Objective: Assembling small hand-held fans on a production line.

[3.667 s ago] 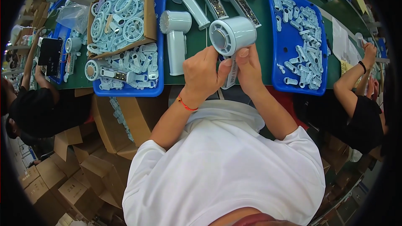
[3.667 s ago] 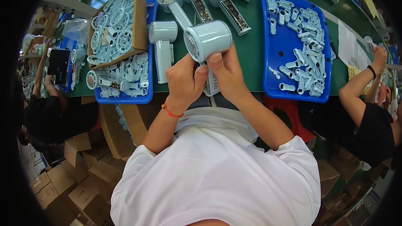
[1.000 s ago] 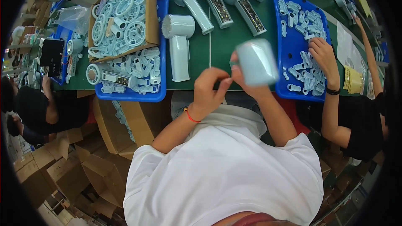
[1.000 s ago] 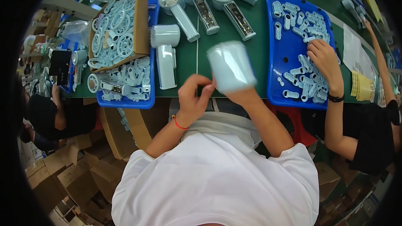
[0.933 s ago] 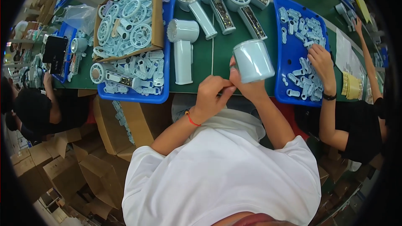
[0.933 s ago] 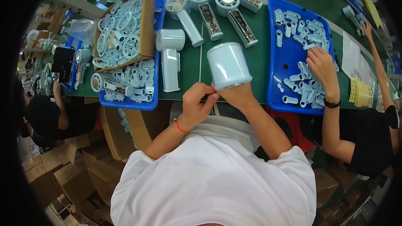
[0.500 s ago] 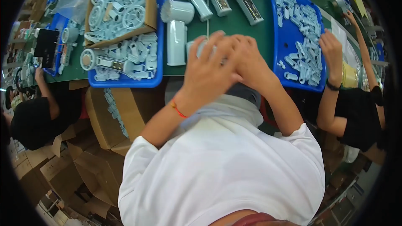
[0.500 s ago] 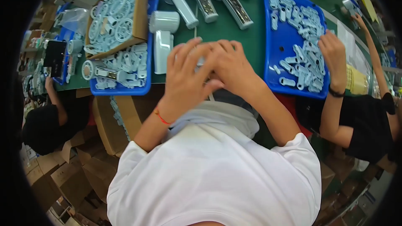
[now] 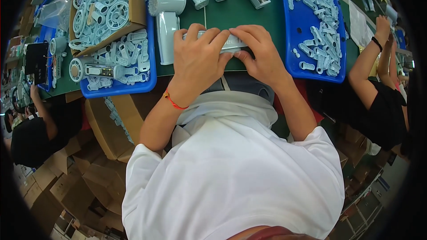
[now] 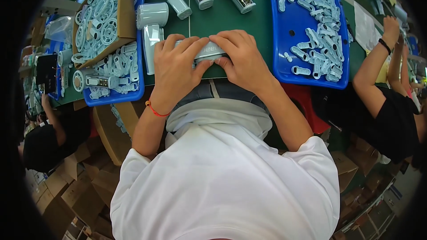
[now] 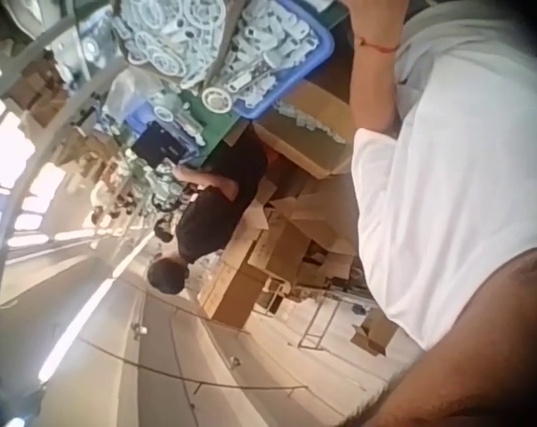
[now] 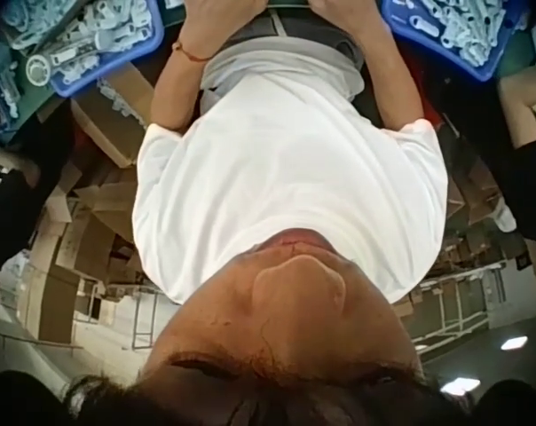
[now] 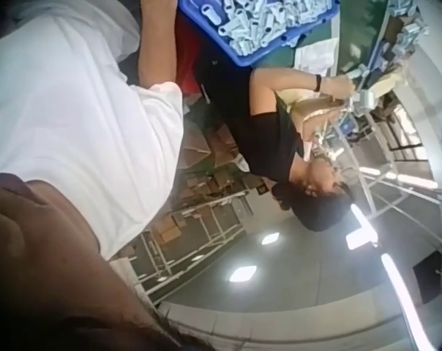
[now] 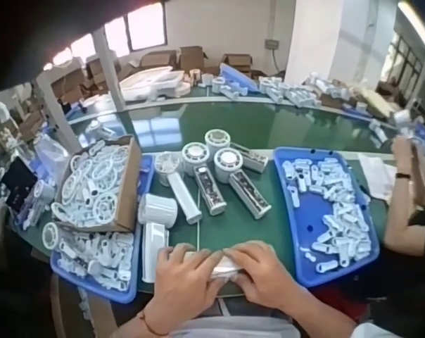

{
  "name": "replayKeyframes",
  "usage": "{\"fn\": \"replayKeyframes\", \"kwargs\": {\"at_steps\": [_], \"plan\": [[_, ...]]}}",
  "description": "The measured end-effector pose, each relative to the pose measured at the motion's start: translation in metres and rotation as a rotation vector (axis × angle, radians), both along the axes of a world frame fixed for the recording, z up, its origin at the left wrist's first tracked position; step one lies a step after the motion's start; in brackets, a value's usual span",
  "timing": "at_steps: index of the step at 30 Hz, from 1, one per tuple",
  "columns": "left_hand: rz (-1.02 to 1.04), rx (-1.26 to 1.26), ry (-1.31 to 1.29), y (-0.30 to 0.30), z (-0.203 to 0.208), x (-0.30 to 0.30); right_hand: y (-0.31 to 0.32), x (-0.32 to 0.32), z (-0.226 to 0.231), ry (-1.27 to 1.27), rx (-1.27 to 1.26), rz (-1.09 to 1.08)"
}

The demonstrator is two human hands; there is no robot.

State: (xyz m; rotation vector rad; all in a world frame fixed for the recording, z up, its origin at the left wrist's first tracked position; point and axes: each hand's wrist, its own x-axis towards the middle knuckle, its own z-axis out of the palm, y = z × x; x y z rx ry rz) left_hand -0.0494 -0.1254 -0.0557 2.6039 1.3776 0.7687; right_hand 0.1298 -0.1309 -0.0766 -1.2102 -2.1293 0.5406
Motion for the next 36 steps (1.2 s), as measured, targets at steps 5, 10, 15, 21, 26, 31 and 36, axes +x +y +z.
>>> {"fn": "replayKeyframes", "kwargs": {"at_steps": [5,10,15,21,26,31,36], "plan": [[-0.021,0.04,0.056,0.003,-0.002,-0.002,0.003,-0.001,-0.001,-0.005,0.044,-0.002],[-0.001,-0.019,0.159,0.002,0.006,0.0,0.009,0.006,-0.001,-0.001,-0.002,0.081],[0.017,-0.084,0.113,0.002,0.009,0.002,0.009,-0.003,0.01,-0.01,-0.088,0.02],[0.061,-0.176,0.024,0.005,0.009,0.003,0.017,-0.011,0.036,-0.035,-0.471,-0.035],[0.057,-0.141,0.02,0.004,0.008,0.002,0.016,-0.006,0.029,-0.007,-0.528,-0.031],[-0.012,-0.017,0.124,0.004,0.004,0.001,0.001,-0.005,-0.004,-0.089,0.164,0.022],[0.006,-0.011,0.22,0.003,0.004,0.002,-0.003,-0.004,-0.009,-0.065,0.121,0.018]]}}
